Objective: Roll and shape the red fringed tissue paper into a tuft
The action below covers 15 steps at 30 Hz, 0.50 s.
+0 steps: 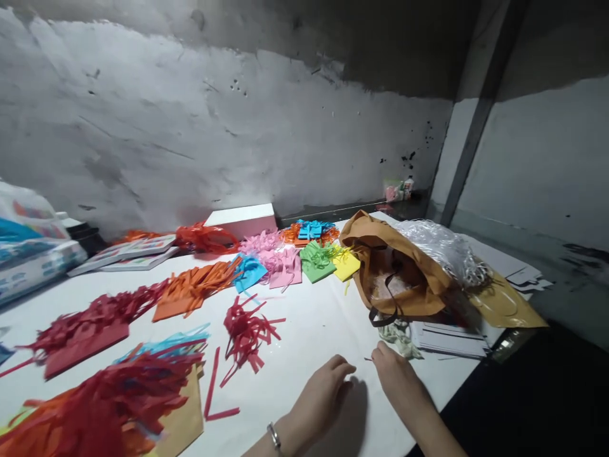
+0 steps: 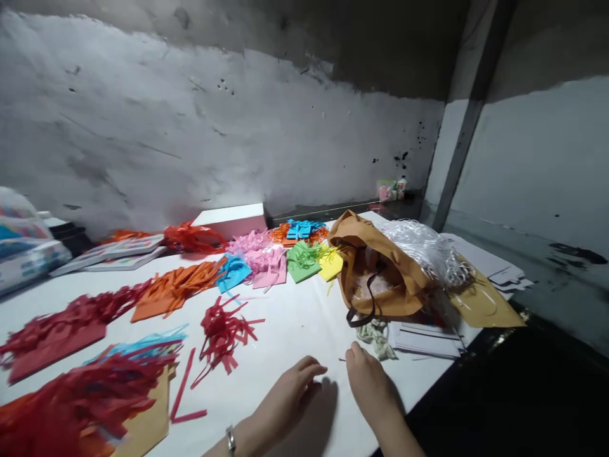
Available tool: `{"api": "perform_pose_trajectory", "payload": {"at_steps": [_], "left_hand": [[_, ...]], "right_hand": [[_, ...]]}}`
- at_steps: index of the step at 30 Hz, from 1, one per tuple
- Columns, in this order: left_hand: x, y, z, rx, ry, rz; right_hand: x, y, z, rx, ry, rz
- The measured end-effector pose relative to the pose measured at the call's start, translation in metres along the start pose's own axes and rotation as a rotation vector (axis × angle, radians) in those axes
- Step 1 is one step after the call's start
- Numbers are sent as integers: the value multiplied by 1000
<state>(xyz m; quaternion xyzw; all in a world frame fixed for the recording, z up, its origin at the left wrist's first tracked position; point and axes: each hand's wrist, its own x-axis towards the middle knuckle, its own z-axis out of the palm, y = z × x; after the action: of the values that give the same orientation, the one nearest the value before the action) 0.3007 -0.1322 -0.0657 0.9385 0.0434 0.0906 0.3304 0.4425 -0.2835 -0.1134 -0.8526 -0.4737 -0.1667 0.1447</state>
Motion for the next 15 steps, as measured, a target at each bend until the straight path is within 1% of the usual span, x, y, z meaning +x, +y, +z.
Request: {"api": "perform_pose_trajectory", "payload": {"at_steps": [4,7,9,12,13,15], "left_hand": [[37,3,19,5,-11,1],[52,6,25,0,-1,-5],[55,7,23,-20,-2,10],[51,6,19,-77,-3,46],[49,6,19,-147,6,35],[45,5,24,-391,22,-66]], "right_hand": [[8,0,-2,48,-2,11],[3,-3,-9,153,14,39],[-3,-3,-14,240,42,76],[-12,0,-19,400,113,119],[-13,2,-19,467,140,127],[-12,3,-17,619,195,143]]}}
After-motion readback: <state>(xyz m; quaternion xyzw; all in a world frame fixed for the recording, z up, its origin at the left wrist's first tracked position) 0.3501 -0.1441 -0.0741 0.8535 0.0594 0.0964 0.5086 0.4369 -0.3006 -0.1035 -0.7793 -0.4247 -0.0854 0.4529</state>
